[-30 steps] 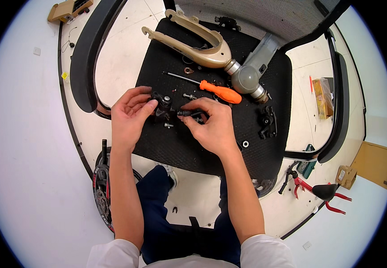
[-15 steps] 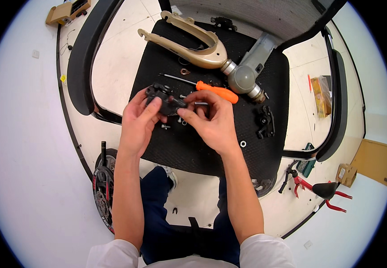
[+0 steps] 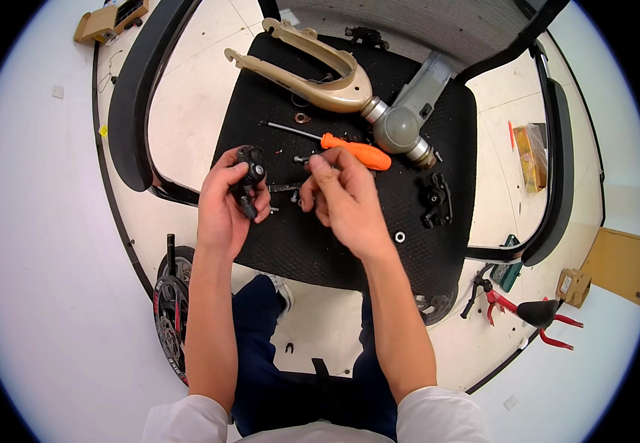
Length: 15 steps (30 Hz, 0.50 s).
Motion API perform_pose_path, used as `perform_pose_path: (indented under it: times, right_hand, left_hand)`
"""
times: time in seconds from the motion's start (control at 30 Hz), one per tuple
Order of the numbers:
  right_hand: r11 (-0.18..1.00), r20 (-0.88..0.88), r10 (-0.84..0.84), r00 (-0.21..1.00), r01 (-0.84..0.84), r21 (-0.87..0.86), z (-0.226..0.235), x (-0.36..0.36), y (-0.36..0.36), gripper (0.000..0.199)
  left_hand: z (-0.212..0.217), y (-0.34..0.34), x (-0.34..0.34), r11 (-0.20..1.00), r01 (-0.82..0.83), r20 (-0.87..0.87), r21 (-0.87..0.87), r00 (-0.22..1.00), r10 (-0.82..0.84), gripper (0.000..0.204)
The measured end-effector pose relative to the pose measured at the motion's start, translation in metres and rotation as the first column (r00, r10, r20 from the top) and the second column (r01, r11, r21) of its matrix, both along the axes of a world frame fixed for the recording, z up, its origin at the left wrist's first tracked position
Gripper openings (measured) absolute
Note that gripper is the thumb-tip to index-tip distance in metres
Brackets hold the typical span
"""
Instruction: The person assembles a small mechanical component using an Allen key and screwdriver. They insert and tighten screws, attach small metal pieces, and repeatedly adjust the assembly on a black work mat.
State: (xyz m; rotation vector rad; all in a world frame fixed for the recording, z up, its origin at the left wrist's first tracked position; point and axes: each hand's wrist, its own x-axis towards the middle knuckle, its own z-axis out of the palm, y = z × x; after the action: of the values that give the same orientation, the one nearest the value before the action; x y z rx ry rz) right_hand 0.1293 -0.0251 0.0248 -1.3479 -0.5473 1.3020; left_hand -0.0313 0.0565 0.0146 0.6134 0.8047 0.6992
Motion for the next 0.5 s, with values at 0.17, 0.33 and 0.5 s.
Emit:
perform_pose_path:
  times: [0.17, 0.33, 0.5]
  right_hand:
    - [0.989, -0.304, 0.104, 0.947, -0.131, -0.069, 0.006, -0.009, -0.002, 0.022]
    - [0.994, -0.175, 0.072, 0.982, -0.084, -0.067, 0.002, -0.012, -0.002, 0.022]
    - [0.997, -0.173, 0.024, 0.985, -0.037, -0.072, 0.002, -0.016, -0.002, 0.021]
  left_hand:
    - [-0.009, -0.008, 0.008, 0.990, 0.076, -0.133, 0.122, 0.989, -0.060, 0.026]
    - [-0.010, -0.009, 0.015, 0.953, 0.092, -0.187, 0.288, 0.982, -0.038, 0.024]
    - [-0.011, -0.011, 0.015, 0.925, 0.077, -0.176, 0.373, 0.984, -0.011, 0.026]
